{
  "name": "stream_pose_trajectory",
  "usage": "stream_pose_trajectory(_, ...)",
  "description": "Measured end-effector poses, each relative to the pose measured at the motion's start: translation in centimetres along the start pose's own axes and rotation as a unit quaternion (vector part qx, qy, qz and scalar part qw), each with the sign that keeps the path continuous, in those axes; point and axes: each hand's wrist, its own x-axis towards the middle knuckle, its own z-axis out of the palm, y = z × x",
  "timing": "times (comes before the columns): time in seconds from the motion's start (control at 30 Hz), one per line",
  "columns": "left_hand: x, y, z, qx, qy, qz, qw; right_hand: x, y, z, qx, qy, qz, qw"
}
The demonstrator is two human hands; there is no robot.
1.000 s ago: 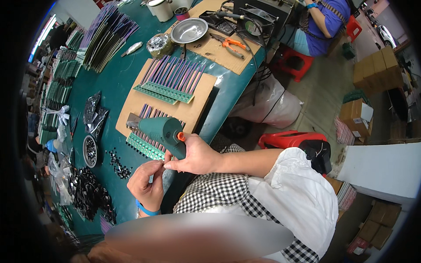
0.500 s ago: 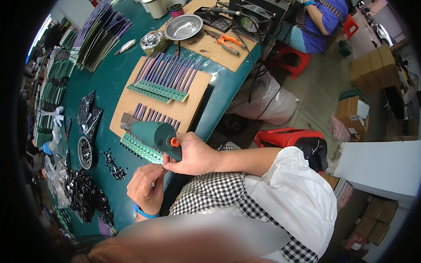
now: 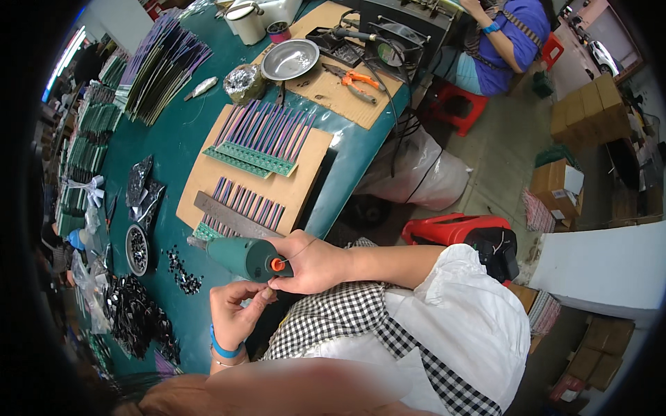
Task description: The person assembles small electronic components by inserting pieces into a circuit board using a manual assembly tool.
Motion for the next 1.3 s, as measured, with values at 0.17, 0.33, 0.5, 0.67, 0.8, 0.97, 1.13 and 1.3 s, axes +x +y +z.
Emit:
stream_pose_trajectory(0.17,-0.7,0.3,-0.8,-0.036,-0.035,-0.035,0.998,0.1,0.2,1.1,-0.005,0.000,0.013,1.000)
stream_pose_trajectory(0.33,0.1,-1.1,-2.2,-0.134,0.014,-0.108,0.985,-2.0,1.0,0.4,0.084,0.088,0.088,0.989)
stream_pose_trajectory(0.5,1.6,-4.1,-4.3,-0.214,0.067,-0.195,0.955,-2.0,-1.3,-1.9,0.130,0.124,0.144,0.973)
stream_pose_trajectory(0.67,2.0,-5.0,-4.6,-0.253,0.090,-0.215,0.939,-3.4,-1.3,-2.0,0.140,0.163,0.170,0.962)
stream_pose_trajectory(0.8,2.2,-5.5,-4.7,-0.275,0.078,-0.230,0.930,-4.8,-0.9,-3.5,0.189,0.081,0.144,0.968)
stream_pose_trajectory(0.97,2.2,-5.8,-4.5,-0.281,0.074,-0.226,0.930,-5.4,-0.7,-3.7,0.190,0.078,0.191,0.960)
stream_pose_trajectory(1.13,2.2,-6.1,-4.4,-0.290,0.075,-0.232,0.926,-5.0,-0.9,-3.4,0.187,0.047,0.212,0.958)
stream_pose_trajectory(1.3,2.3,-6.2,-4.2,-0.285,0.075,-0.228,0.928,-4.9,-1.3,-2.8,0.191,0.043,0.245,0.950)
